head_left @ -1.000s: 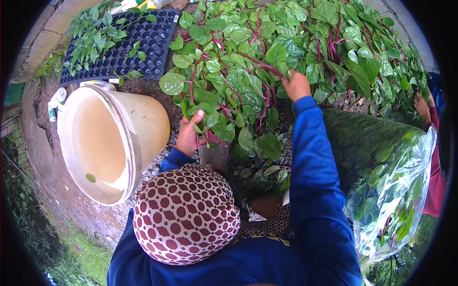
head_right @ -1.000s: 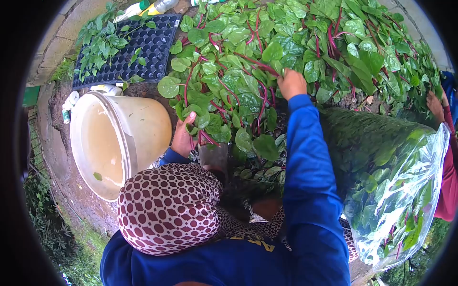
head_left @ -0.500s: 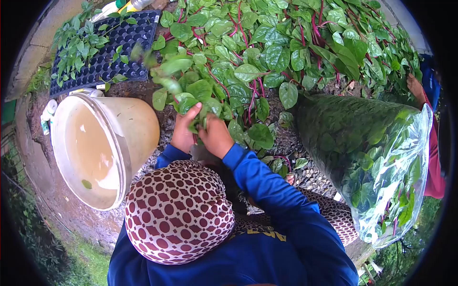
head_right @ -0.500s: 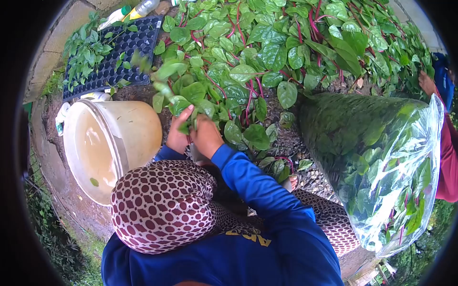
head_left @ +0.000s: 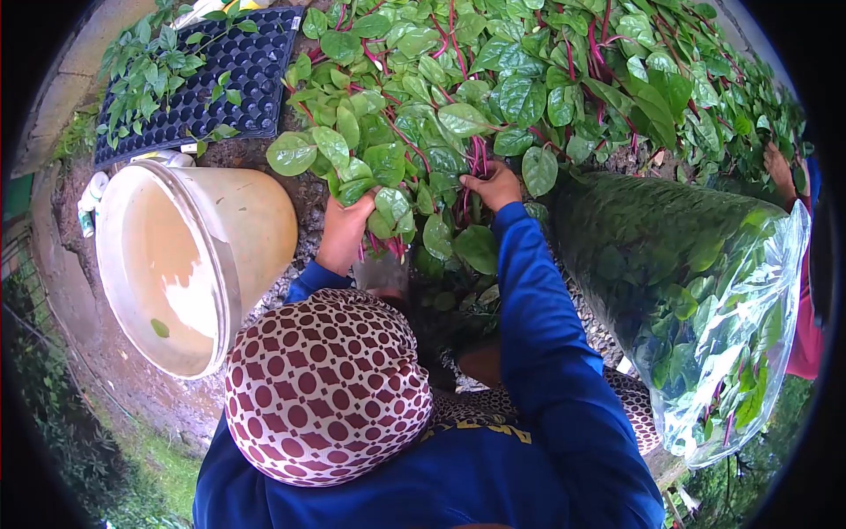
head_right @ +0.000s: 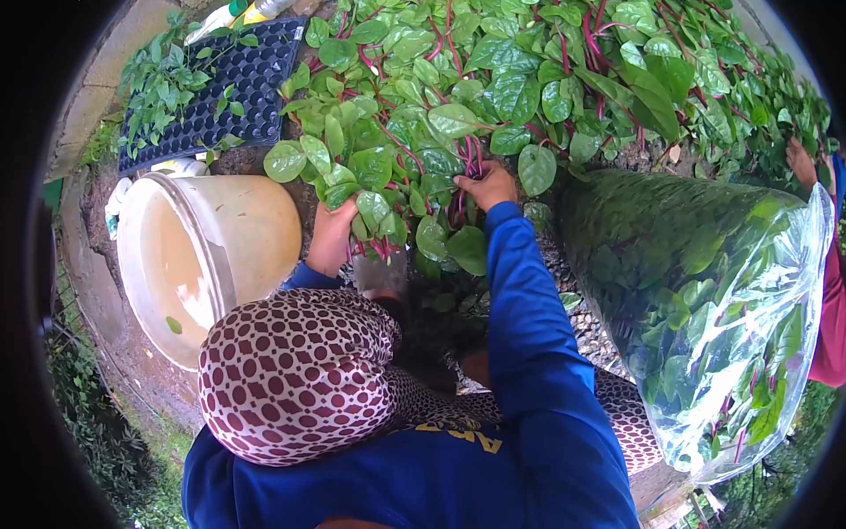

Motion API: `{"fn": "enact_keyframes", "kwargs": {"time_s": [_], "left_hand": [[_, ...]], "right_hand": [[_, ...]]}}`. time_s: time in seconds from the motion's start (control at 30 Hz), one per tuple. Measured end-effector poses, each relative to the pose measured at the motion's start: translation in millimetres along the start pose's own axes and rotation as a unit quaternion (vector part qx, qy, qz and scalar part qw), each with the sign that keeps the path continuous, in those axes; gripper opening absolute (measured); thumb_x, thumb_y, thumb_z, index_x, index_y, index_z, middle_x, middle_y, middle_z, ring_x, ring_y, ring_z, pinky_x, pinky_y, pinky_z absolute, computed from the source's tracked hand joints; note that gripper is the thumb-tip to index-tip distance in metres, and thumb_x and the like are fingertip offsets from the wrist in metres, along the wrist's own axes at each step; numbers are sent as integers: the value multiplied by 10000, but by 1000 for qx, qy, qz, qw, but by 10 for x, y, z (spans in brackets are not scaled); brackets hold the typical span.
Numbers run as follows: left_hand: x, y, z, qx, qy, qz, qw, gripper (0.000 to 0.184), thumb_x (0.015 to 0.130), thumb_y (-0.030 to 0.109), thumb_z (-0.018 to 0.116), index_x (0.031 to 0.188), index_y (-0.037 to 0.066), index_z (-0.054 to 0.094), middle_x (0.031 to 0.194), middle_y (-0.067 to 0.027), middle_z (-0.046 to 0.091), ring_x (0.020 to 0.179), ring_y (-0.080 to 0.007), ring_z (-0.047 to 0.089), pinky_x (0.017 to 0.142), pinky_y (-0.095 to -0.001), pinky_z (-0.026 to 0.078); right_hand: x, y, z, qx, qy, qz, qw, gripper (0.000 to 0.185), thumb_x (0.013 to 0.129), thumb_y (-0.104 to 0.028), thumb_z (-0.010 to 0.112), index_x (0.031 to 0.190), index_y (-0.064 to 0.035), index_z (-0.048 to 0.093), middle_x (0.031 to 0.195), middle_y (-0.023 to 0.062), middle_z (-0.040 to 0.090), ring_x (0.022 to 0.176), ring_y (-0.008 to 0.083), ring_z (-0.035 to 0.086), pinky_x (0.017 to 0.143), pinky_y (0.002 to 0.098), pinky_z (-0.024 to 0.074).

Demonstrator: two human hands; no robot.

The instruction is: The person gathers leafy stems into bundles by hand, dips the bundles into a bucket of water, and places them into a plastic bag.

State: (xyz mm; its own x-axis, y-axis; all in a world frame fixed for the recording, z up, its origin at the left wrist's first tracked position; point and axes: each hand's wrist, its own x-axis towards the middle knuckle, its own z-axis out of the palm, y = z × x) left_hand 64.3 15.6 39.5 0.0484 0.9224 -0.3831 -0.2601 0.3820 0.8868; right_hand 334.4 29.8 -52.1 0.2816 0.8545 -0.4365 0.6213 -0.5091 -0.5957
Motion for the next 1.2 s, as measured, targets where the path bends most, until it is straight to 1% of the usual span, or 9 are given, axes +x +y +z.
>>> {"fn": "enact_keyframes", "kwargs": {"time_s": [0.1, 0.33, 0.53, 0.67, 0.83, 0.9, 1.0, 1.07, 1.2], "left_hand": [[-30, -43, -47, -44, 22, 7, 999, 229, 835, 24, 607, 1062, 18, 580, 985, -27, 623, 864, -126, 587, 761, -275, 475], [-72, -15, -81, -47, 35, -17, 998, 223, 836, 27, 606, 1058, 19, 583, 977, -29, 626, 854, -125, 591, 748, -277, 479], [-95, -16, 19, -70, -5, -44, 997, 255, 888, 129, 584, 1117, 26, 545, 960, -36, 625, 829, -127, 594, 739, -281, 490], [-132, 18, -50, -176, -73, -143, 971, 355, 937, 299, 514, 1189, 51, 505, 1064, -88, 600, 908, -158, 596, 767, -315, 503], [-54, 95, -230, -279, -26, -248, 927, 371, 895, 307, 539, 1114, 8, 562, 1008, -93, 632, 855, -212, 630, 780, -335, 516], [-3, 121, -248, -249, 8, -194, 949, 341, 874, 280, 565, 1078, 7, 580, 910, -91, 650, 795, -206, 637, 701, -339, 534], [37, 207, -322, -215, 19, -153, 964, 334, 843, 262, 607, 1065, 14, 581, 894, -81, 646, 760, -188, 634, 650, -332, 536], [56, 191, -413, -201, 41, -145, 968, 347, 820, 254, 637, 1072, 24, 574, 895, -70, 638, 736, -174, 629, 651, -320, 533], [-7, 316, -485, -177, 58, -152, 971, 360, 821, 239, 636, 1101, 24, 565, 929, -72, 640, 753, -187, 635, 662, -328, 535]], "right_hand": [[-25, -19, 24, 65, -22, -15, 998, 354, 638, -325, 798, 810, -55, 647, 752, 87, 669, 686, 203, 632, 717, 330, 494], [-94, -430, -651, 382, 22, -72, 921, 147, 826, -96, 623, 946, -18, 593, 827, 37, 637, 683, 128, 571, 651, 267, 464], [-552, -1405, -749, 148, 198, -263, 933, 332, 828, -66, 585, 1156, -37, 549, 912, 175, 628, 795, 298, 612, 721, 353, 483], [-1001, -1448, 289, -85, 26, -345, 934, 474, 811, -81, 579, 1259, 16, 456, 998, 201, 577, 914, 378, 561, 826, 409, 466], [-1220, -1412, 217, 111, -183, -421, 881, 503, 774, -103, 659, 1238, -7, 493, 1133, 195, 563, 1051, 342, 539, 915, 397, 434], [-969, -1230, 25, 337, -214, -233, 887, 333, 806, -149, 686, 1109, -34, 609, 1136, 109, 599, 1028, 182, 565, 907, 310, 448], [-278, -421, -171, 119, 81, -84, 986, 184, 791, -224, 688, 874, -60, 672, 803, 118, 682, 742, 201, 659, 692, 327, 517], [-84, 146, -229, -96, 22, -39, 994, 363, 761, -381, 692, 844, -27, 680, 777, 142, 674, 706, 221, 665, 697, 368, 515], [-255, 247, 37, 137, -117, 146, 973, 328, 737, -309, 752, 824, -3, 672, 727, 76, 658, 656, 146, 622, 650, 312, 501]]}}
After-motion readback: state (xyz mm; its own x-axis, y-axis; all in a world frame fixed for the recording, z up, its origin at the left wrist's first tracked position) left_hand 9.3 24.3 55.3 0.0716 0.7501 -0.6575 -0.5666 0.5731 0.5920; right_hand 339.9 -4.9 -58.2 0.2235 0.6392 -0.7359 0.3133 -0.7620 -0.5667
